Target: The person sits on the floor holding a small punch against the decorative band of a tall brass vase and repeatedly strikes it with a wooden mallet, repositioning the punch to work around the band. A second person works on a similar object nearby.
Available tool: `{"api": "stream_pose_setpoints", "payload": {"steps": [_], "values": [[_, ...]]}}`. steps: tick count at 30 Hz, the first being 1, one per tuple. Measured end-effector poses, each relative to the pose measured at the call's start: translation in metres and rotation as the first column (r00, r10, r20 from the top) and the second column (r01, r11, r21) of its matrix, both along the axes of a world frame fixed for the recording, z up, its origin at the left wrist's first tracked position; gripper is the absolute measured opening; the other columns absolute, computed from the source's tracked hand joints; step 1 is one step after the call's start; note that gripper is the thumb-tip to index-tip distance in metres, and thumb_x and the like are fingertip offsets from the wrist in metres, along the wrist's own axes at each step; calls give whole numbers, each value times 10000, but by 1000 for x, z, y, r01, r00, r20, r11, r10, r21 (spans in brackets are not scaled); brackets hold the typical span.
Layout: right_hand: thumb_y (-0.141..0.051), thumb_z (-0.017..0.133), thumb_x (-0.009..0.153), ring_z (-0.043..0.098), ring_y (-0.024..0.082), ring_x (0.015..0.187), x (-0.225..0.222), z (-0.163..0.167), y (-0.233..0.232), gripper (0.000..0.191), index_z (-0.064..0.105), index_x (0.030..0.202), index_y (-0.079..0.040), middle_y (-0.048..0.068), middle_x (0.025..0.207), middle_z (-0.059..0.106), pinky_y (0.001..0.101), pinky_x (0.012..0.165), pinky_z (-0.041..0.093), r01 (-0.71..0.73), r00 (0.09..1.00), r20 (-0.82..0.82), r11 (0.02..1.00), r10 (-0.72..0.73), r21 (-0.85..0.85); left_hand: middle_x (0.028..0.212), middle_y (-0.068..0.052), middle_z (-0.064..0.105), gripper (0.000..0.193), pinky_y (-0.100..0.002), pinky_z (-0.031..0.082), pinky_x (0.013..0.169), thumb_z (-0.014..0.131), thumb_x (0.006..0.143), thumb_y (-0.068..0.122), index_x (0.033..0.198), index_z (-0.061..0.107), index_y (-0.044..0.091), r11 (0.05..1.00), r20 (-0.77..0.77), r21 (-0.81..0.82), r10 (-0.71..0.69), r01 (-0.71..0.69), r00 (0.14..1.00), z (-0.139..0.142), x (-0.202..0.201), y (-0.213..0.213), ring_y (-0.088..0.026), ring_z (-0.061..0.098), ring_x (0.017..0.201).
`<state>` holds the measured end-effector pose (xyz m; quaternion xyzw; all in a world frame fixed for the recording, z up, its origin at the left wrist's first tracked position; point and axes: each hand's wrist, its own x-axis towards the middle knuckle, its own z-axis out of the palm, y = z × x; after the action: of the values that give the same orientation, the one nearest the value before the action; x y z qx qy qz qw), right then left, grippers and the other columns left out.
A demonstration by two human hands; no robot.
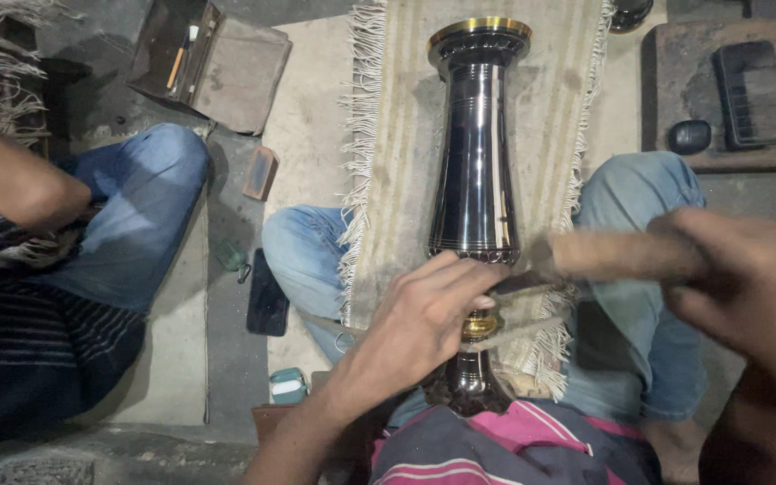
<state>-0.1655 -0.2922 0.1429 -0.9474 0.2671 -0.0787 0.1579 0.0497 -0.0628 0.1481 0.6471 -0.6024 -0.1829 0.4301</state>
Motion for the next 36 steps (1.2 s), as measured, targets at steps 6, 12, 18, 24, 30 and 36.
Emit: {"api": "stream_pose_setpoints", "payload": {"steps": [6, 12, 18, 24, 30, 36], "values": [[-33, 810, 549, 754, 231, 772, 33, 27, -23, 610, 723, 1150, -90, 122, 896, 745, 357, 722, 589, -132, 991, -14, 985, 134, 107, 1037, -187, 707, 275, -412, 538, 800, 665, 885, -66, 1158, 651, -42, 974, -71, -6, 223, -224, 972, -19, -15, 9, -344, 684, 933], [-214, 822, 665, 746, 174, 767, 76, 67, -7, 371, 710, 1018, -219, -17, 844, 732, 340, 685, 584, -255, 819, -563, 951, 115, -176, 982, -181, 695, 177, -394, 551, 808, 713, 919, 8, 1079, 654, -35, 891, -116, -83, 437, -447, 892, -37, -37, 9, -335, 713, 896], [-255, 804, 632, 747, 181, 794, 82, 84, 0, 542, 674, 1157, -226, -29, 877, 737, 350, 652, 582, -309, 869, -458, 929, 188, -204, 962, -166, 707, 120, -381, 570, 789, 718, 932, 11, 1029, 659, -25, 858, -209, -61, 489, -510, 847, -39, -44, 12, -311, 726, 884], [-170, 808, 597, 764, 207, 803, 59, 62, -19, 688, 665, 1269, -137, 53, 920, 753, 349, 741, 608, -288, 919, -310, 952, 245, -100, 1077, -166, 721, 221, -381, 569, 873, 731, 907, 0, 1117, 673, -35, 948, -88, -148, 271, -281, 959, -36, -21, 10, -327, 714, 1018], [-170, 830, 726, 773, 187, 932, 34, 36, -27, 322, 669, 1004, -189, 69, 916, 751, 333, 864, 610, -310, 947, 155, 930, 283, 196, 1042, -160, 724, 284, -369, 560, 802, 722, 908, -17, 1187, 673, -26, 987, -183, -60, 137, -150, 973, -26, -6, 10, -300, 700, 918], [-77, 811, 535, 760, 300, 877, 20, 25, -12, 671, 742, 1200, -26, 175, 981, 778, 383, 750, 594, -239, 970, -40, 971, 239, -8, 996, -151, 702, 249, -373, 559, 789, 750, 906, 18, 1138, 673, -31, 989, -165, -27, 142, -148, 976, -24, -4, 7, -290, 705, 905]]}}
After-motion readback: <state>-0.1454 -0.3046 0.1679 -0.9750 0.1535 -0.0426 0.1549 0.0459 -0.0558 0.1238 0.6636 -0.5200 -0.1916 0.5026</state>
